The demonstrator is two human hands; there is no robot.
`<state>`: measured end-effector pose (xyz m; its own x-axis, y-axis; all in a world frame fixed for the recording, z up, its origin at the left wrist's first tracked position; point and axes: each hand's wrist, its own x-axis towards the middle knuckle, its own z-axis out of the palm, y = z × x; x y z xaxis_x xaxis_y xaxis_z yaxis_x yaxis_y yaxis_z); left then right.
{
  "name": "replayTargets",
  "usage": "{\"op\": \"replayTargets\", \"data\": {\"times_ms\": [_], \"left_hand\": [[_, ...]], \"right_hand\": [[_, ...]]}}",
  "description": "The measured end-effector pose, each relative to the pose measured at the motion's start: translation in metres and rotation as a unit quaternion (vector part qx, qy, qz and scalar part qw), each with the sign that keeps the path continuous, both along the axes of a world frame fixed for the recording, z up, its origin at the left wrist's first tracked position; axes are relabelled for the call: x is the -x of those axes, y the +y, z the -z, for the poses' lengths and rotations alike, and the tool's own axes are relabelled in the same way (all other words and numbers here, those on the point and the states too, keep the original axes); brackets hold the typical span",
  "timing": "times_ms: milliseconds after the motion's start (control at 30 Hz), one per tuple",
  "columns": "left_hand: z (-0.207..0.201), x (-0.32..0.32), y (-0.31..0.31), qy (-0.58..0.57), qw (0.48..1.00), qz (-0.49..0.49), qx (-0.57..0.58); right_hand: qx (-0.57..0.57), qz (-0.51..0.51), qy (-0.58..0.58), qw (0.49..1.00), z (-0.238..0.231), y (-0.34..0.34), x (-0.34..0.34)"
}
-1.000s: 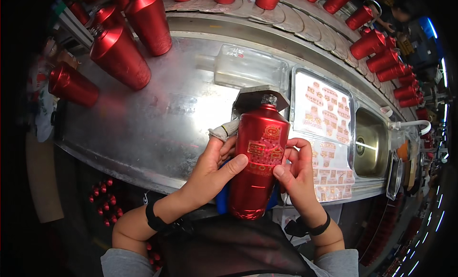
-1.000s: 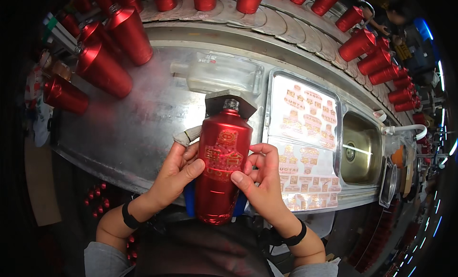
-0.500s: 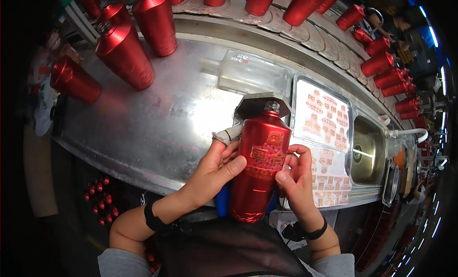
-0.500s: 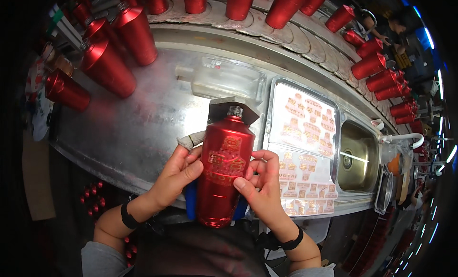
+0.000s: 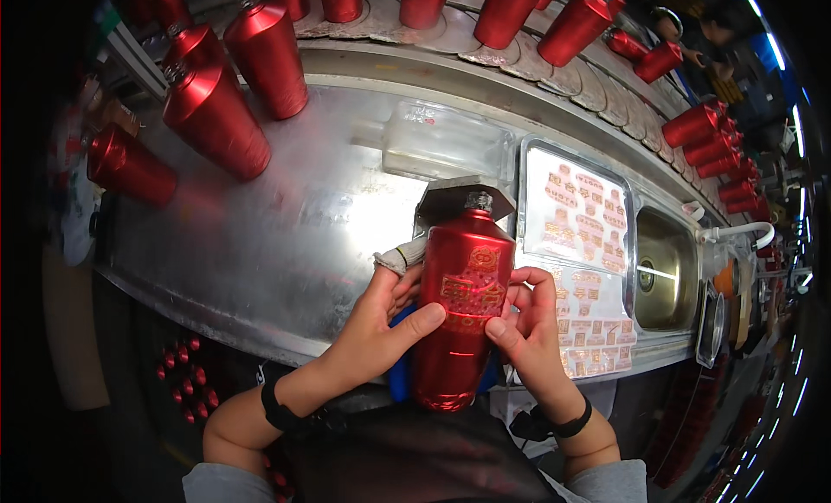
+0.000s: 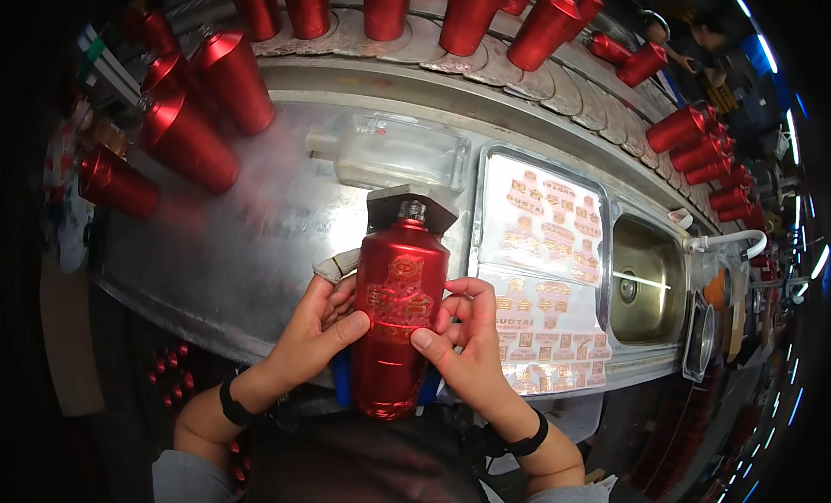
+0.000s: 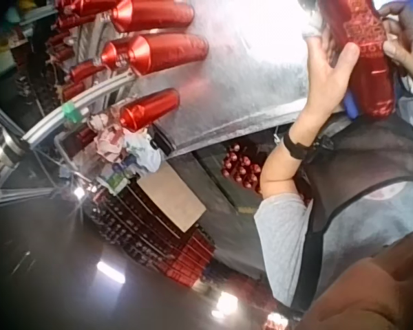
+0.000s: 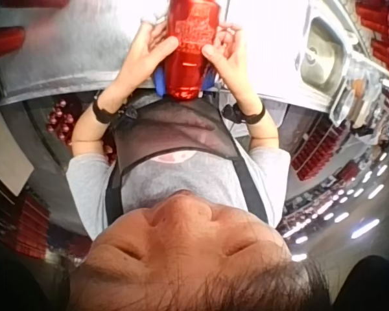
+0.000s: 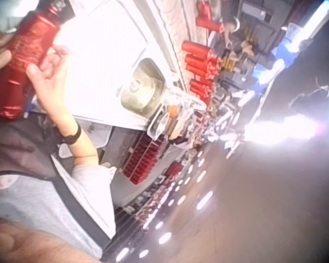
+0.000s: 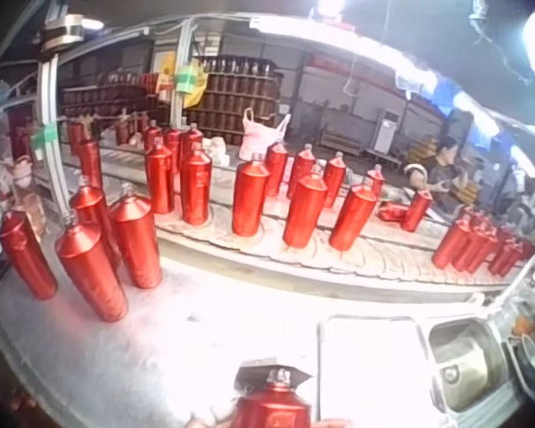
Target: The person takes red bottles from a conveyor belt, wipes the surface with a cloth, applies a label, and then places the finished bottles on a nearby pallet.
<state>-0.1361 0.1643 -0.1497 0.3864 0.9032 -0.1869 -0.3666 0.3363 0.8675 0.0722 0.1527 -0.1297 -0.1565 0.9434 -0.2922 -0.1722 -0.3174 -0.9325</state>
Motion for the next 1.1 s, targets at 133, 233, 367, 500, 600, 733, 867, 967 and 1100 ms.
{"op": "replayTargets", "data": {"times_ms": [133, 233, 367, 500, 600, 733, 867, 967, 1100], "left_hand": [[0.001, -0.003, -0.001, -0.009, 1.0, -0.009, 0.003], [0.004, -0.005, -0.001, -0.006, 1.0, -0.014, 0.001], [-0.004, -0.003, 0.0, -0.002, 1.0, -0.005, 0.023], [-0.005, -0.005, -0.001, 0.019, 1.0, -0.003, 0.004], [-0.004, -0.007, -0.002, 0.021, 1.0, -0.007, 0.01], [0.0, -0.008, -0.004, 0.009, 1.0, -0.015, 0.01], [-0.001, -0.007, -0.004, 0.018, 1.0, -0.018, 0.011], [-0.002, -0.007, -0.002, 0.027, 0.999, -0.008, 0.016], [-0.003, -0.007, -0.003, 0.024, 1.0, -0.012, 0.011]], "right_hand": [[-0.003, 0.001, -0.001, 1.0, 0.0, 0.0, -0.002], [0.004, 0.007, -0.007, 1.0, -0.006, 0.004, -0.005], [-0.013, 0.006, -0.086, 0.996, -0.019, 0.023, -0.01], [-0.057, 0.012, -0.148, 0.987, -0.034, 0.045, 0.0], [-0.101, 0.007, -0.202, 0.974, -0.033, 0.049, 0.007], [-0.115, 0.017, -0.271, 0.956, -0.029, 0.05, 0.011], [-0.105, 0.027, -0.251, 0.962, -0.029, 0.051, 0.014], [-0.114, 0.032, -0.242, 0.963, -0.025, 0.053, 0.015], [-0.13, 0.036, -0.244, 0.96, -0.026, 0.053, 0.013]]}}
